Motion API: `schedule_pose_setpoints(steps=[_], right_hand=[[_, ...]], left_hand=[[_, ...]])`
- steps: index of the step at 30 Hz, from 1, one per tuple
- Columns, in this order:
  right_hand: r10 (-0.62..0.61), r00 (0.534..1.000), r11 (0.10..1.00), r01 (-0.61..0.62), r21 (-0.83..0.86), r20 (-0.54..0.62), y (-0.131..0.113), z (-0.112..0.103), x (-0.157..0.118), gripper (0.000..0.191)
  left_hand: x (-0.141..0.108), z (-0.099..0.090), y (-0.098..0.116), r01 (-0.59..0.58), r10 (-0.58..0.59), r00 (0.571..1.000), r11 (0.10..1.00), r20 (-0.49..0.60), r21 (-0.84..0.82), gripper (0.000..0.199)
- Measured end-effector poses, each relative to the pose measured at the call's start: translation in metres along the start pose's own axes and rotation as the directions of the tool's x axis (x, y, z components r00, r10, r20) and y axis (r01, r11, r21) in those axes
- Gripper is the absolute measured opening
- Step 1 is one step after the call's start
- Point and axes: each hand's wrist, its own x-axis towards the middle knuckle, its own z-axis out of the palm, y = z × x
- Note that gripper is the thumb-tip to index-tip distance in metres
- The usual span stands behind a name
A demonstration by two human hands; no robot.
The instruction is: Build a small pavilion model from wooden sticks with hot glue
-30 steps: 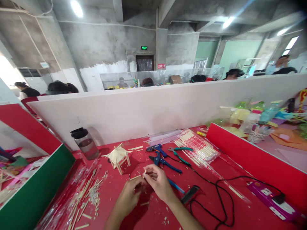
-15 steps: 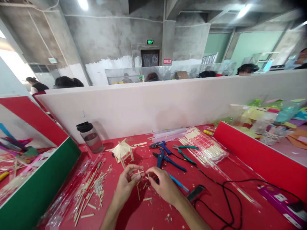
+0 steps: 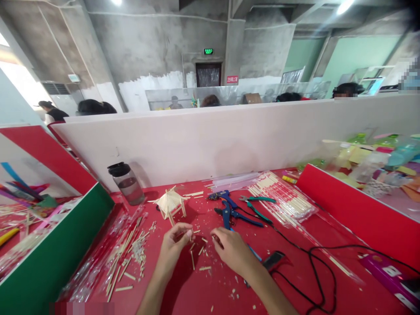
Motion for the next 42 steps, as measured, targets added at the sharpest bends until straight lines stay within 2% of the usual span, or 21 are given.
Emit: schedule_pose_setpoints(steps=[3,6,16,24,27,30,35,38,42], right_hand=[[-0.045,0.998,0.995,0.048,-0.081,0.043,-0.004,0.004,-0.001,0.017],[-0.055,0.997,0.989,0.061,-0.133,0.051,-0.006,0.008,-0.002,0.016],[-0.066,0.994,0.98,0.048,-0.191,-0.089,-0.008,0.029,0.008,0.017],[-0.075,0.995,0.967,0.058,-0.249,-0.062,-0.006,0.04,0.009,0.015],[-0.064,0.994,0.986,0.049,-0.157,-0.091,-0.005,0.037,0.01,0.014],[-0.067,0.988,0.997,0.072,0.033,-0.139,-0.007,0.03,0.011,0.012],[-0.07,0.974,0.946,0.134,0.296,-0.215,-0.009,0.02,0.01,0.013],[-0.074,0.976,0.944,0.135,0.302,-0.206,-0.007,0.018,0.01,0.017],[-0.092,0.986,0.981,0.113,0.157,-0.138,-0.003,0.02,0.01,0.022]], left_hand=[[0.002,-0.003,0.001,-0.036,0.037,0.999,0.996,-0.011,0.082,0.026],[0.003,-0.007,-0.002,-0.037,0.039,0.999,0.996,-0.015,0.086,0.026],[0.004,-0.005,-0.001,0.001,0.001,0.997,1.0,-0.083,0.024,0.03],[0.005,-0.006,-0.004,-0.011,0.012,0.998,1.0,-0.053,0.029,0.027],[0.005,-0.006,-0.005,-0.026,0.029,0.998,0.999,-0.061,0.036,0.026],[0.004,-0.004,-0.003,-0.013,0.014,0.999,1.0,-0.047,0.019,0.028],[0.003,-0.001,-0.001,0.017,-0.018,1.0,1.0,0.024,0.022,0.028],[0.004,-0.003,-0.003,-0.002,0.001,1.0,0.999,0.027,0.038,0.028],[0.005,-0.005,-0.004,-0.017,0.017,1.0,0.999,-0.009,0.05,0.028]])
